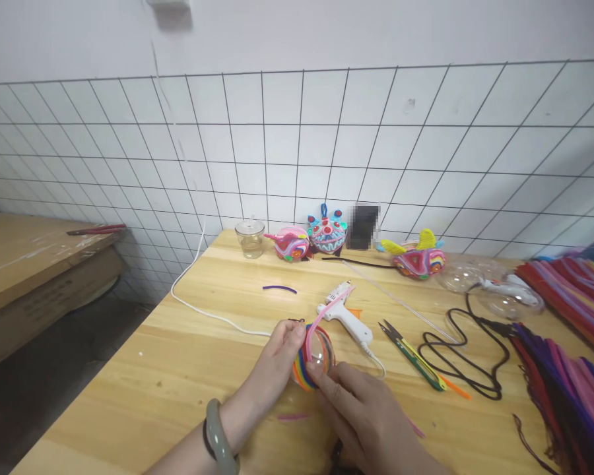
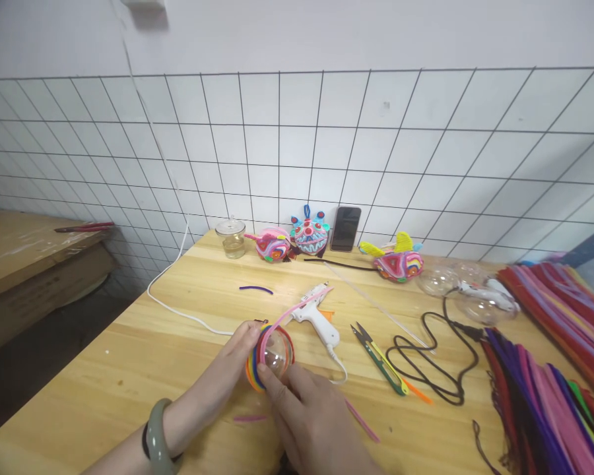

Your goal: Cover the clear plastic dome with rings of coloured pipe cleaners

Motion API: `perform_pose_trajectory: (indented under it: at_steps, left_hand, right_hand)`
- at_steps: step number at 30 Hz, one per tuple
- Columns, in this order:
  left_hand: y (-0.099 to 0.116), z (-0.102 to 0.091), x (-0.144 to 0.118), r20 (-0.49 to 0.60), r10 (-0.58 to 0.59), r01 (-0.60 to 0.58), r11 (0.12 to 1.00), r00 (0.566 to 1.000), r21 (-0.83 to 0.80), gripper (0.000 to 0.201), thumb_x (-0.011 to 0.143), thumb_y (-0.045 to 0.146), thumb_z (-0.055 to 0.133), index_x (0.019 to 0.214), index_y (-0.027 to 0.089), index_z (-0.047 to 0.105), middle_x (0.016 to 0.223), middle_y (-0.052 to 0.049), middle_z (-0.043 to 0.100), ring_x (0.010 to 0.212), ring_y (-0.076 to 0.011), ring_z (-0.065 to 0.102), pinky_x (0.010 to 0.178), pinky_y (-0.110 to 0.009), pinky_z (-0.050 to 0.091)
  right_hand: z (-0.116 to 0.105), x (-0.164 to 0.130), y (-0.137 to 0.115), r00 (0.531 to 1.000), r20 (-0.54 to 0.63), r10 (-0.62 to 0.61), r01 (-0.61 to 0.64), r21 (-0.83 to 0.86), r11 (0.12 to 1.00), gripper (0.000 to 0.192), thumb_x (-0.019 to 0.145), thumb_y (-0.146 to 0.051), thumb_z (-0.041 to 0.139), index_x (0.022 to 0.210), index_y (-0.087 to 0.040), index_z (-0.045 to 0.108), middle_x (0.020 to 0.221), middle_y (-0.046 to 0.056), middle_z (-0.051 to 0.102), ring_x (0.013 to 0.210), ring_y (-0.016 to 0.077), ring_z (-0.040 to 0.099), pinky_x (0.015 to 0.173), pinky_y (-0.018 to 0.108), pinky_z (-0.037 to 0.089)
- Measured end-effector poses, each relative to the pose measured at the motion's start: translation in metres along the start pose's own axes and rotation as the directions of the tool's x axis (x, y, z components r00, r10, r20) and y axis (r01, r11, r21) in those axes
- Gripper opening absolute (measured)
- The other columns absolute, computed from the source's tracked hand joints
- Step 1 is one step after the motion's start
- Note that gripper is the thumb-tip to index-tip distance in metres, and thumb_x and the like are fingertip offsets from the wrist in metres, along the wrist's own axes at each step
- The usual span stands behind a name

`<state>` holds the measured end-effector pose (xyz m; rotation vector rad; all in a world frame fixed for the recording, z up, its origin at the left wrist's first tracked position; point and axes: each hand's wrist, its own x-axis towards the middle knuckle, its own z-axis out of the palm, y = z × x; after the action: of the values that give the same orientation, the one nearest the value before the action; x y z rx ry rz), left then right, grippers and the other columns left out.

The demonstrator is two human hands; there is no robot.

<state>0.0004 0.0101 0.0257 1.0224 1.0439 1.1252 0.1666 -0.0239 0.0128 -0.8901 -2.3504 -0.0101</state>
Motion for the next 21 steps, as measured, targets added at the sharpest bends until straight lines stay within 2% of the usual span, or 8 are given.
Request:
perform_pose_trajectory:
  at_steps: [3,8,16,21]
  left_hand:
    - [0.0023,-0.0016,-0.0006,0.046,-0.027,0.029,0.999,0.999,-0.044,0.032,0.082,0.051,0.060,0.084,0.019,0.060,0.086,-0.002,0.061,0.086,-0.0196,0.054,0.081,-0.031,0.044]
    - [0.0041,-0.0015,-0.0026,0.120,-0.074,0.092,0.984,0.990,-0.154,0.030,0.072,0.038,0.075,0.092,0.019,0.062,0.088,-0.002,0.064,0.085,-0.0186,0.058,0.079,-0.029,0.045]
    - [0.0072,-0.0020,-0.0036,0.072,-0.047,0.055,0.992,0.996,-0.114,0.037,0.063,0.036,0.080,0.091,0.020,0.062,0.091,-0.002,0.065,0.090,-0.0192,0.057,0.080,-0.029,0.044]
    - [0.0076,-0.0016,-0.0027,0.053,-0.054,0.060,0.991,0.997,-0.116,0.042,0.059,0.038,0.082,0.090,0.019,0.061,0.089,-0.002,0.066,0.089,-0.0195,0.058,0.080,-0.030,0.045]
  right_hand:
    - [-0.0015,-0.0012,0.0015,1.000,0.009,-0.003,0.003,-0.005,1.000,0.038,0.095,-0.011,0.037,0.129,-0.016,0.052,0.078,0.009,0.066,0.062,0.0169,0.062,0.052,0.026,0.053]
    - [-0.0025,-0.0015,0.0024,1.000,-0.024,-0.008,0.008,-0.011,1.000,0.040,0.095,-0.011,0.036,0.132,-0.017,0.050,0.073,0.006,0.064,0.058,0.0152,0.060,0.051,0.023,0.051]
    - [-0.0007,-0.0061,0.0037,0.999,-0.011,-0.049,0.049,-0.028,0.998,0.043,0.090,-0.005,0.039,0.129,-0.014,0.052,0.083,0.010,0.068,0.067,0.0174,0.064,0.054,0.026,0.054]
    - [-0.0001,-0.0078,0.0052,0.999,-0.010,-0.043,0.042,-0.031,0.999,0.040,0.092,-0.007,0.039,0.129,-0.015,0.052,0.081,0.008,0.068,0.064,0.0165,0.064,0.053,0.026,0.053]
